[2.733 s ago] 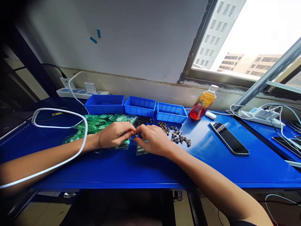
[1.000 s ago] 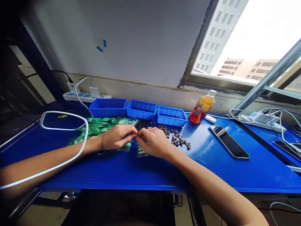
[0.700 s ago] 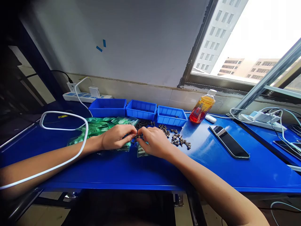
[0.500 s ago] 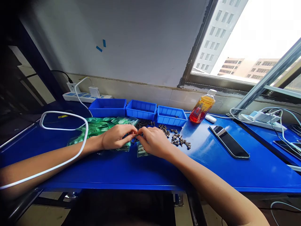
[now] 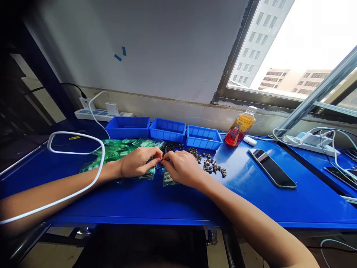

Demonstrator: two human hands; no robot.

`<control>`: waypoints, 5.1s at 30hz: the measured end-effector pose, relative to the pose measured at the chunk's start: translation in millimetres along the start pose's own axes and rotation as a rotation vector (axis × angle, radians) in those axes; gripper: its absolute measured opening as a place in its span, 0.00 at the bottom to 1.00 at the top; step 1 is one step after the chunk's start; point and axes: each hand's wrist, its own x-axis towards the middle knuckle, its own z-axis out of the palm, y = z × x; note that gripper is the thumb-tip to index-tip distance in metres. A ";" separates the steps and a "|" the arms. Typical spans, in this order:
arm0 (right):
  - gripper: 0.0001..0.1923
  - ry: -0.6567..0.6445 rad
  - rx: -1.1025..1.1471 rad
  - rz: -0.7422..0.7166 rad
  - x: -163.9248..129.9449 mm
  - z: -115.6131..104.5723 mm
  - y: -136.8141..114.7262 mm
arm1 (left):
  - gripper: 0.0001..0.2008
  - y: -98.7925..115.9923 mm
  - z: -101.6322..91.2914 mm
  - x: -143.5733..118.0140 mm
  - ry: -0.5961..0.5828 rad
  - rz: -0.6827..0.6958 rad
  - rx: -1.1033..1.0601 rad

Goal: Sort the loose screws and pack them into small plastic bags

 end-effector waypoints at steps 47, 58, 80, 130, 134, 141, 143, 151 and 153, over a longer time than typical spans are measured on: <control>0.05 0.019 0.005 0.001 -1.2 -0.9 -0.7 | 0.06 -2.1 2.1 0.3 -0.012 0.023 0.022; 0.03 0.050 -0.029 -0.003 -0.8 -0.1 -0.6 | 0.05 -1.4 2.3 0.0 -0.008 0.054 0.040; 0.06 0.022 0.041 -0.048 -1.3 -2.6 -2.1 | 0.06 -0.4 1.7 0.0 0.003 0.022 0.112; 0.04 0.009 -0.017 0.014 0.1 -0.6 -0.5 | 0.05 1.5 1.1 1.3 -0.012 -0.012 0.117; 0.06 -0.014 -0.016 0.031 -0.1 -0.9 -0.8 | 0.05 1.3 0.8 0.8 -0.027 -0.018 0.121; 0.04 -0.018 0.008 0.031 -0.9 -1.5 -1.6 | 0.06 0.6 1.2 1.1 -0.016 -0.010 0.123; 0.05 -0.012 0.019 0.023 -1.0 -1.4 -1.5 | 0.05 0.5 1.4 1.2 -0.006 -0.005 0.120; 0.03 0.018 0.028 -0.032 -1.3 1.2 0.2 | 0.06 0.1 1.8 0.8 0.004 0.008 0.093; 0.03 0.021 0.022 -0.021 -1.2 1.0 0.3 | 0.06 0.1 1.6 0.5 0.006 0.012 0.082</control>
